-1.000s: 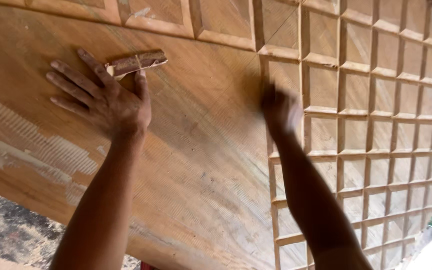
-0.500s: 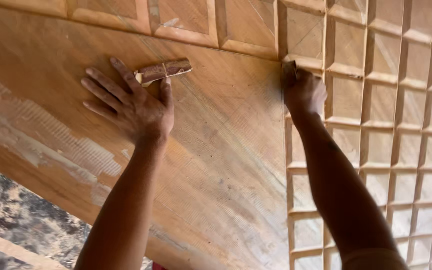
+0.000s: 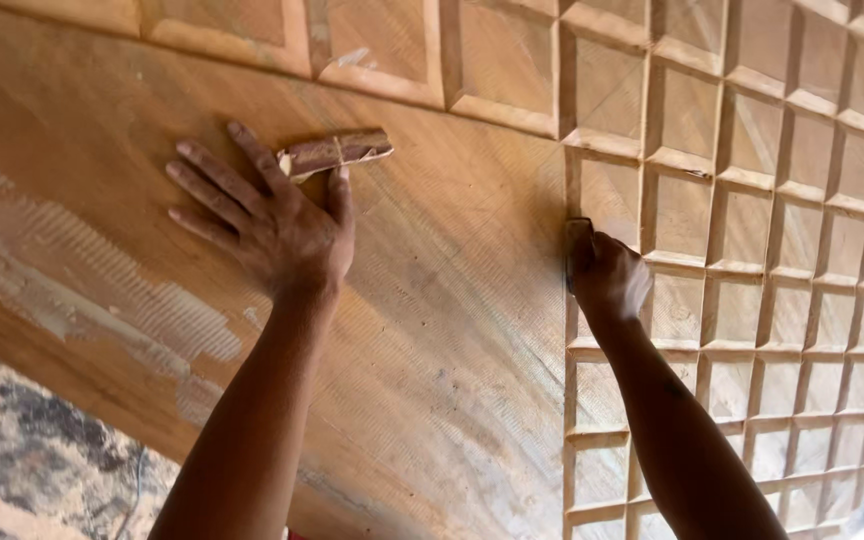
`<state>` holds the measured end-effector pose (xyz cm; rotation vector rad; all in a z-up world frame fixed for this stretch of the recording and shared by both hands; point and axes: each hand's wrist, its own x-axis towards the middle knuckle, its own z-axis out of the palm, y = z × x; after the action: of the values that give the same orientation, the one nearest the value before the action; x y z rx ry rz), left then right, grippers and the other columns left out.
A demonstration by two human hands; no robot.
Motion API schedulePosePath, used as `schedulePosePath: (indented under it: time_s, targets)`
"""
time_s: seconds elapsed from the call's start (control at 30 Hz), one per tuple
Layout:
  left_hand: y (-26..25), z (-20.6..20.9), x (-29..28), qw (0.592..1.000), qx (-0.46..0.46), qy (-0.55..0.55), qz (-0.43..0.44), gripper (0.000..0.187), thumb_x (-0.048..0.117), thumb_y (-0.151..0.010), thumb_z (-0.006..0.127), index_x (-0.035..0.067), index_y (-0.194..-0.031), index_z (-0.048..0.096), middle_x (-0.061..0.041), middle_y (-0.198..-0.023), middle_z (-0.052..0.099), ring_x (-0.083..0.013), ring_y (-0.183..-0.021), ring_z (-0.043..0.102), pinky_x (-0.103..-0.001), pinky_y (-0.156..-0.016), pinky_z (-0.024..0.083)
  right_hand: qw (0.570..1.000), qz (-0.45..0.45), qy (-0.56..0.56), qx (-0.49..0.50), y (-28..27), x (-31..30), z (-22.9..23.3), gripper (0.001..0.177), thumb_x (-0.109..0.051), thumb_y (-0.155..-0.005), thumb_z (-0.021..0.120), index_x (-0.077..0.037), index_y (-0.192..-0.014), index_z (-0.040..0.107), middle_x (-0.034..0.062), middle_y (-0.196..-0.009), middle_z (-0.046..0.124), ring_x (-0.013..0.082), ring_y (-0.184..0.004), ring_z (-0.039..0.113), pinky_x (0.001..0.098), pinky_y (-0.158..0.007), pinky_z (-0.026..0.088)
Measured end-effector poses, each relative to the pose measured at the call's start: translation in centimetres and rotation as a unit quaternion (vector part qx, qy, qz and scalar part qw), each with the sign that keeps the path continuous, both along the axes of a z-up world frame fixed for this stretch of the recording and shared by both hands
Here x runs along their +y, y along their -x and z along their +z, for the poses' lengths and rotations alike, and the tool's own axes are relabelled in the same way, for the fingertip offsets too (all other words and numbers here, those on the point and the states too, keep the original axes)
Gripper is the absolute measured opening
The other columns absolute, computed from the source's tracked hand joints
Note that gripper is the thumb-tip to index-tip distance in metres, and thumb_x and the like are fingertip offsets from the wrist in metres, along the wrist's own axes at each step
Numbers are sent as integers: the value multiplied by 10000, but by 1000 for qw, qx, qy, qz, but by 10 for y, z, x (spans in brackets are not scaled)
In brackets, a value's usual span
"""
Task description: The person sands the surface of a large wooden board featuring a geometric grid pattern. Using a small sanding block, they smooth the raised edges and flat surfaces of the carved squares. The person works methodically across the board, occasionally repositioning the wood to access different areas.
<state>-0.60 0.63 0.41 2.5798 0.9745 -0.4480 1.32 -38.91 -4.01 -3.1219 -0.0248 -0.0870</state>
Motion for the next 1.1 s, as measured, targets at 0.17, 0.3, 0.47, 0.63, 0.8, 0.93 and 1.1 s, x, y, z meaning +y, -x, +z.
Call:
schedulePosePath:
  time_s: [0.17,0.3,0.47,0.63,0.8,0.93,1.1]
  targets:
    - [1,-9,-3,999,-34,-26,-20,1087,836,-1006,412,139,-1706,-42,-329,-1698,-123,-525,-1597,-83,-759,-1259,-27,996,23,44,-73,-106,12,-28,594,-538,-1101,587,-195,-617,606,90,-495,595,167,-371,476,353,-370,387]
    - [5,-10,-4,998,-41,-43,-31,1081,830,-1019,402,132,-1709,-51,-345,-1698,-116,-532,-1602,-79,-766,-1261,-21,1000,-15,13,-7,-77,-1,-25,613,-474,-1173,491,-189,-638,583,53,-533,578,165,-380,435,376,-373,347]
    - [2,-9,-1,1000,-21,-9,-12,1089,832,-986,433,139,-1685,-33,-332,-1680,-121,-524,-1575,-95,-757,-1245,-32,998,6,64,13,-55,-5,-25,609,-462,-1143,482,-195,-612,614,30,-531,597,151,-374,455,366,-359,351]
    - [7,-5,-5,998,-41,-32,-36,1067,824,-1036,399,127,-1701,-60,-339,-1692,-134,-536,-1584,-105,-769,-1246,-35,996,19,56,-63,-80,9,-30,616,-525,-1158,490,-202,-658,648,57,-534,589,178,-381,479,344,-386,366]
    - [-4,-7,2,1000,12,0,-4,1081,856,-983,374,150,-1692,-36,-315,-1694,-127,-503,-1598,-91,-738,-1269,-30,998,38,12,-43,-35,-9,-16,631,-482,-1142,563,-146,-612,624,75,-536,578,206,-386,482,382,-376,357]
    - [1,-3,-3,999,-24,-28,-8,1090,857,-962,369,145,-1678,-42,-309,-1687,-130,-502,-1581,-97,-740,-1248,-30,996,23,48,-69,-111,-2,-27,626,-467,-1132,585,-168,-583,624,70,-477,542,198,-346,455,378,-324,320]
    - [-1,-6,-3,999,-12,-37,-8,1087,872,-966,330,145,-1682,-45,-311,-1689,-125,-506,-1585,-84,-736,-1247,-29,999,25,32,-29,-67,2,-4,641,-465,-1156,497,-132,-621,615,82,-533,579,227,-378,483,384,-364,331]
